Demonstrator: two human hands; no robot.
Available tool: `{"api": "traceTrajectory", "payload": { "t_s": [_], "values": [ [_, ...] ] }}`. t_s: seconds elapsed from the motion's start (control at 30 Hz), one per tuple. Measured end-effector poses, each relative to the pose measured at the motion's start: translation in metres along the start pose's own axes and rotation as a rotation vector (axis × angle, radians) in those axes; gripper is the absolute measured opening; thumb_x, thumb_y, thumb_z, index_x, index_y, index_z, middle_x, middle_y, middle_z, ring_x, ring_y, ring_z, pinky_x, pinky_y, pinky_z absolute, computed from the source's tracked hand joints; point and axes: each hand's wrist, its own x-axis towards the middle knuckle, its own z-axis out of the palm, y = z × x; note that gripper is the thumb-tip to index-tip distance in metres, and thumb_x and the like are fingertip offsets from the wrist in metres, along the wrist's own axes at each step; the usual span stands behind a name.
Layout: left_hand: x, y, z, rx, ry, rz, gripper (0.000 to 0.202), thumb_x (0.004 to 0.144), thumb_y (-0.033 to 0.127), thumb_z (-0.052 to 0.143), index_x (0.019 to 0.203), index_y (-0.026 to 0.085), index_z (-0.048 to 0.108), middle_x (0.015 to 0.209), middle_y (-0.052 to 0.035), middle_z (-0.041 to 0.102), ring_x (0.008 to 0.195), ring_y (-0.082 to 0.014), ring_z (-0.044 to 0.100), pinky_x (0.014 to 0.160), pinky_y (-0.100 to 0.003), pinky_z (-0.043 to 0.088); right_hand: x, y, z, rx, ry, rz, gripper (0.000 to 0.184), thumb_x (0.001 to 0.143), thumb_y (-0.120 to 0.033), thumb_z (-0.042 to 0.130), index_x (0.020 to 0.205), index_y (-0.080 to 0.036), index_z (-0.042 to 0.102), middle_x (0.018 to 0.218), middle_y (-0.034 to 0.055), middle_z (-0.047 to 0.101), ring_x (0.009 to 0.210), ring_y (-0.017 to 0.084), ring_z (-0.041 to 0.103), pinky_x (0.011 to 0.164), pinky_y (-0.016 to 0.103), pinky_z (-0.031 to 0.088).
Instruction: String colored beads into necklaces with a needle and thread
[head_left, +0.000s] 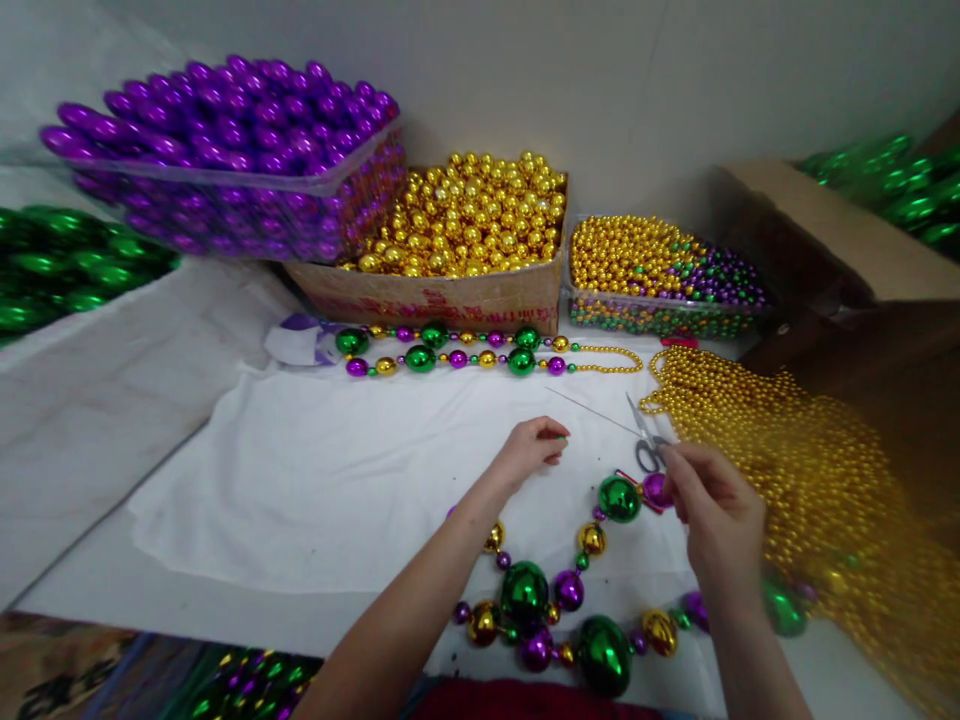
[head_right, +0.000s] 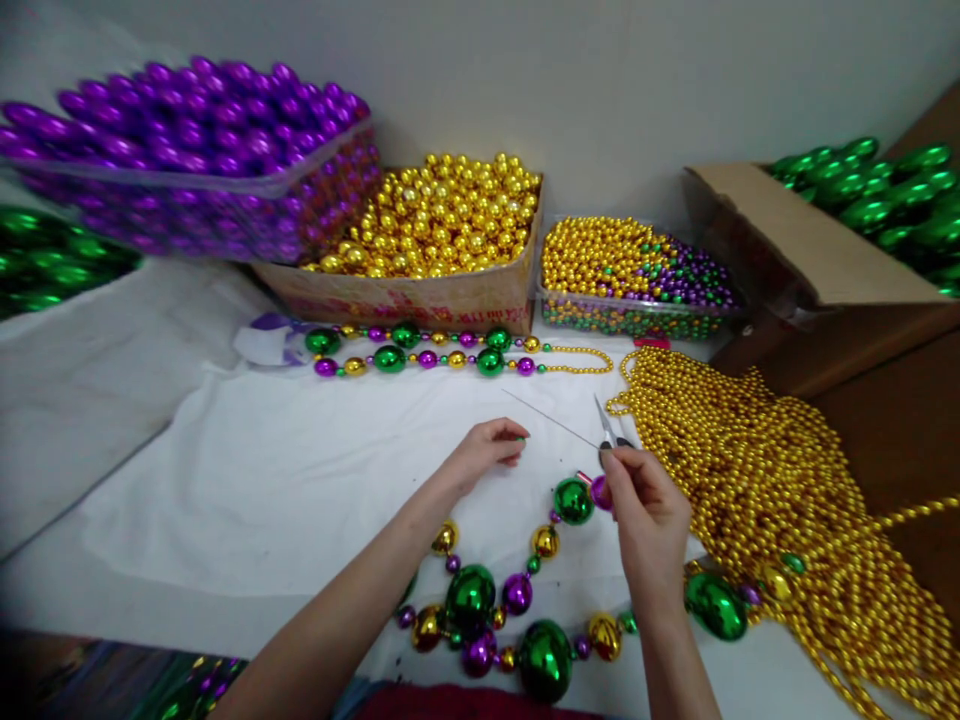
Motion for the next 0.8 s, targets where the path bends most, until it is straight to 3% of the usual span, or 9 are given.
{"api": "traceTrajectory", "payload": {
  "t_s": [0.1,0.23,0.3,0.57,0.8],
  "values": [
    [-0.008,0.007,-0.011,-0.213,-0.016,-0.029,0.022,0.085,0.008,0.049,0.102,0.012,0.063,0.092,-0.0093,0.066,0.082,-0.0136,0.065,0.084,-0.030,0.052,-0.007,0.000,-0.004,-0.176,0.075,-0.062,0.019,0.081,-0.034,0.067,0.093,-0.020,0.071,0.071,0.0002,0.065,0.060,0.012,0.057,0.052,0.022,0.044],
    [-0.020,0.009,-0.017,-0.899,0.044,-0.195,0.021,0.084,0.000,0.048,0.093,0.007,0.065,0.089,-0.0106,0.068,0.080,-0.0117,0.067,0.083,-0.023,0.054,-0.016,-0.002,-0.006,-0.261,0.063,-0.098,0.022,0.081,-0.036,0.067,0.098,-0.022,0.073,0.077,0.0022,0.068,0.065,0.015,0.061,0.056,0.025,0.047],
    [-0.023,0.008,-0.016,-1.101,0.093,-0.260,0.019,0.082,-0.003,0.050,0.086,0.005,0.066,0.083,-0.0102,0.069,0.077,-0.0128,0.068,0.077,-0.021,0.056,-0.019,-0.003,-0.006,-0.261,0.055,-0.091,0.022,0.081,-0.036,0.067,0.096,-0.022,0.073,0.075,0.0019,0.068,0.063,0.015,0.062,0.056,0.026,0.047],
    [-0.025,0.001,-0.012,-1.177,0.157,-0.285,0.016,0.083,-0.002,0.052,0.078,0.004,0.066,0.075,-0.0104,0.070,0.070,-0.0149,0.070,0.068,-0.021,0.059,-0.023,-0.003,-0.006,-0.303,0.107,-0.130,0.024,0.080,-0.039,0.067,0.093,-0.020,0.073,0.072,0.0021,0.067,0.062,0.016,0.062,0.060,0.029,0.050],
    [-0.026,-0.002,-0.013,-1.200,0.186,-0.286,0.015,0.083,-0.002,0.052,0.079,0.004,0.065,0.075,-0.0111,0.071,0.069,-0.0152,0.070,0.068,-0.021,0.060,-0.026,-0.003,-0.006,-0.309,0.125,-0.124,0.024,0.079,-0.040,0.068,0.092,-0.020,0.073,0.072,0.0018,0.067,0.062,0.017,0.063,0.061,0.030,0.049]
  ]
}}
